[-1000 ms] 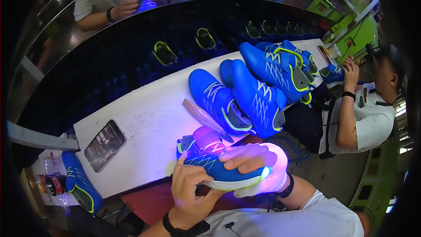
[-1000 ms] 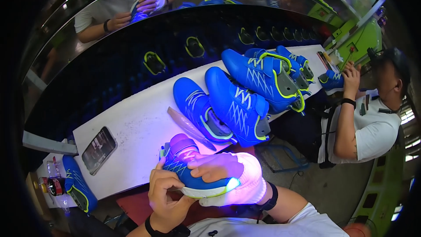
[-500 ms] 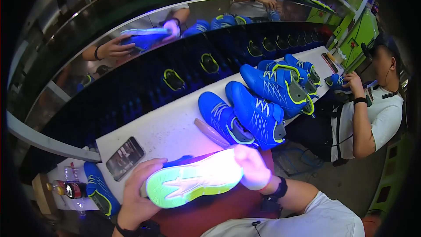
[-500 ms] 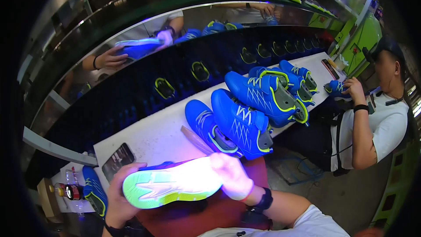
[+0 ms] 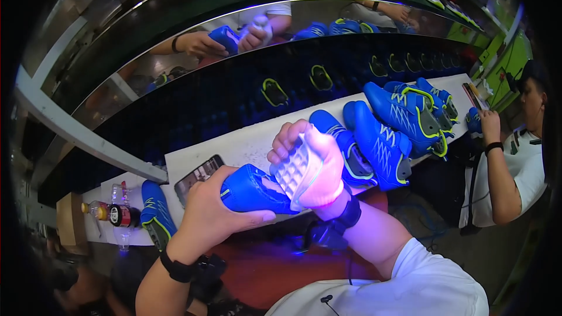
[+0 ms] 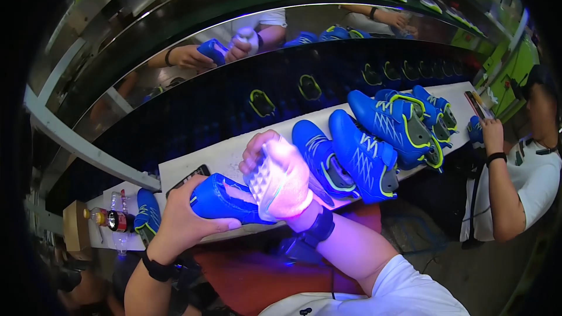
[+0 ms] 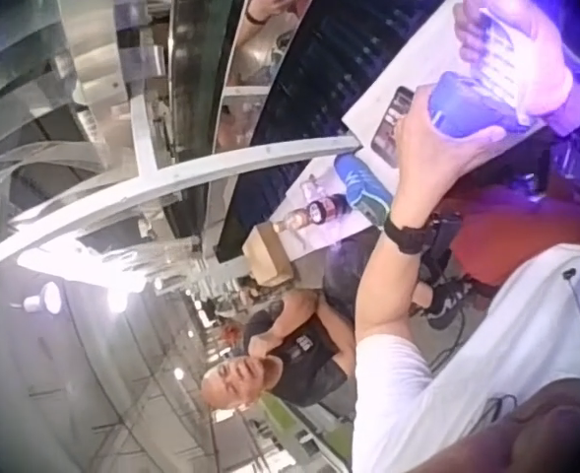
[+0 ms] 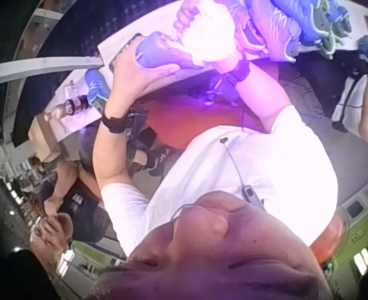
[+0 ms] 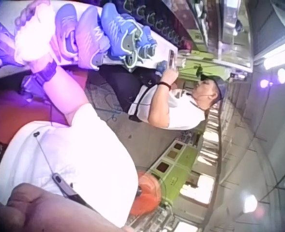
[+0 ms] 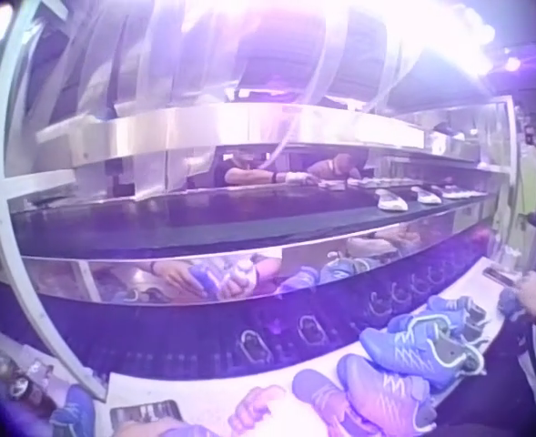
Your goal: Inspecting and cleaning shoe components on a production line.
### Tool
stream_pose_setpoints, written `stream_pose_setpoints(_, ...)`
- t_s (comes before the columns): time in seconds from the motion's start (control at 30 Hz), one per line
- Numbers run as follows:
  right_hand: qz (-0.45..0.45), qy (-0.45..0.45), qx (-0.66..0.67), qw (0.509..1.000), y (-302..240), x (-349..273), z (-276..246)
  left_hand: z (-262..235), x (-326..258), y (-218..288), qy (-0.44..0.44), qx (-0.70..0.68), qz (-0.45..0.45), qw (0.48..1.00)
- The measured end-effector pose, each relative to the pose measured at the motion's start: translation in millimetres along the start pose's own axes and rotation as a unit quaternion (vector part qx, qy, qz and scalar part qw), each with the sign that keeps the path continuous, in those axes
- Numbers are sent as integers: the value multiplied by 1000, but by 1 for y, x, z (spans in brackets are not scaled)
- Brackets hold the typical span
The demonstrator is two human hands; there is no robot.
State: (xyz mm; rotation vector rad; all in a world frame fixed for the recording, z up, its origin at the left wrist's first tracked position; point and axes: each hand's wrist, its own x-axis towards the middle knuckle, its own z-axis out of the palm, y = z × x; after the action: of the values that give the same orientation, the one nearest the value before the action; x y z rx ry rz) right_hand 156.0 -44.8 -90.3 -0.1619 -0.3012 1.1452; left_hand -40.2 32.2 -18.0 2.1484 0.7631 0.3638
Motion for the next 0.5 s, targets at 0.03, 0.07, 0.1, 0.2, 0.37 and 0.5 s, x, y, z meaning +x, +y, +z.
stream_pose_setpoints(0.03,40,-8,71,997,0,9,-6,2,-1,-3,10,-42,-41,998)
stream_pose_setpoints(0.07,56,-41,0,998,1,13,-6,2,-2,-4,11,-45,-49,998)
stream_pose_setpoints(0.1,68,-69,-70,993,3,14,-3,4,-3,-7,9,-41,-51,998)
stream_pose_setpoints(0.2,122,-115,-371,913,-7,16,25,13,0,-4,30,-85,-83,992)
stream_pose_setpoints(0.37,34,-189,-532,825,-36,9,27,29,16,28,81,123,23,989)
stream_pose_setpoints(0.5,36,-168,-496,851,-54,-27,21,43,5,52,15,254,106,961)
